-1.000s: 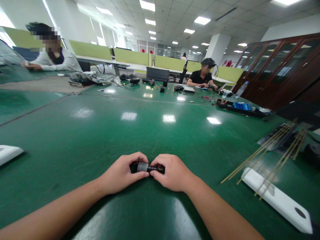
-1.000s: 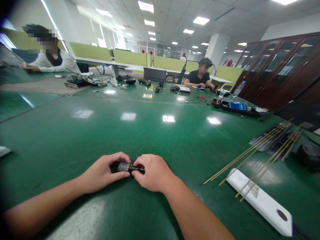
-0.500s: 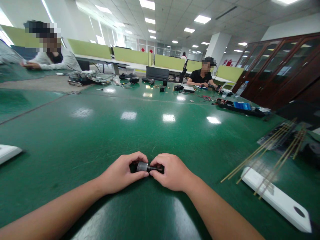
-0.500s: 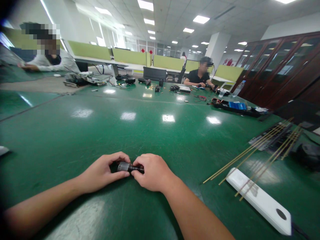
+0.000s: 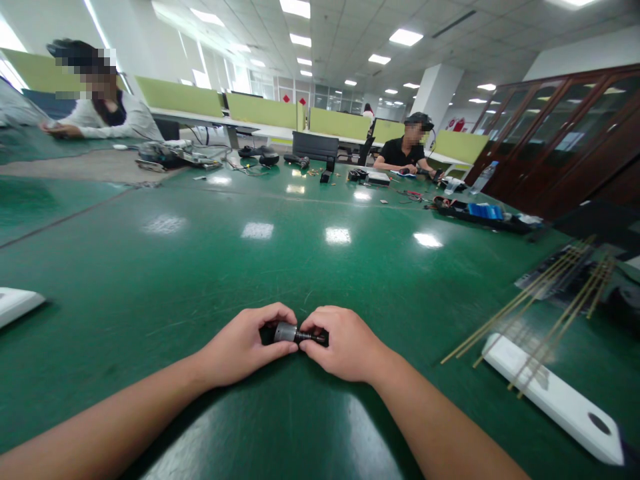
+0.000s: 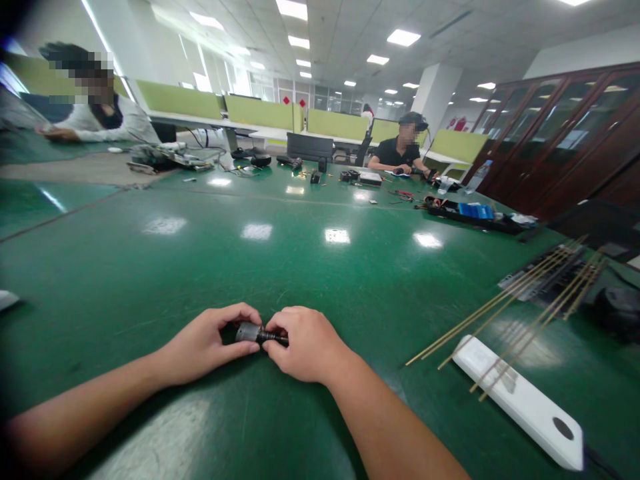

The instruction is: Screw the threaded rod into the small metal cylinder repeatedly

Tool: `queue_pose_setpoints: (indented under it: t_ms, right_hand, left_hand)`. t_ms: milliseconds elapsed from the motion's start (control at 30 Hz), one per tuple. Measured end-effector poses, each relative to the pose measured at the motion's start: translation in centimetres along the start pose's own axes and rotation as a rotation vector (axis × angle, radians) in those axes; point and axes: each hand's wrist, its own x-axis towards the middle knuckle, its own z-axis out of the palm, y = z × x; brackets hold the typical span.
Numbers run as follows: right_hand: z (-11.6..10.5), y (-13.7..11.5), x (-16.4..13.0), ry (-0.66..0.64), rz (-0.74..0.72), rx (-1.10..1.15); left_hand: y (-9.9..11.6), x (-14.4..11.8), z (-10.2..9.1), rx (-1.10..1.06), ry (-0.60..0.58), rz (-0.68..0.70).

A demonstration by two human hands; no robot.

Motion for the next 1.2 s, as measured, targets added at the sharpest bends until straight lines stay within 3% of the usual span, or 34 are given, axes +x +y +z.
queue_pose_setpoints:
  t_ms: [700,1200]
  right_hand:
    - [-0.03,0.05,0.06,0.006,-0.024,-0.017]
    - [-0.36,0.33,0.03,0.097,-0.032,-0.028]
  left_hand:
    - [0.09,-0.05,-0.02,-0.032,0.025,-0.011]
    - [-0.48,0.01,-0.04,-0.019,0.103,-0.060]
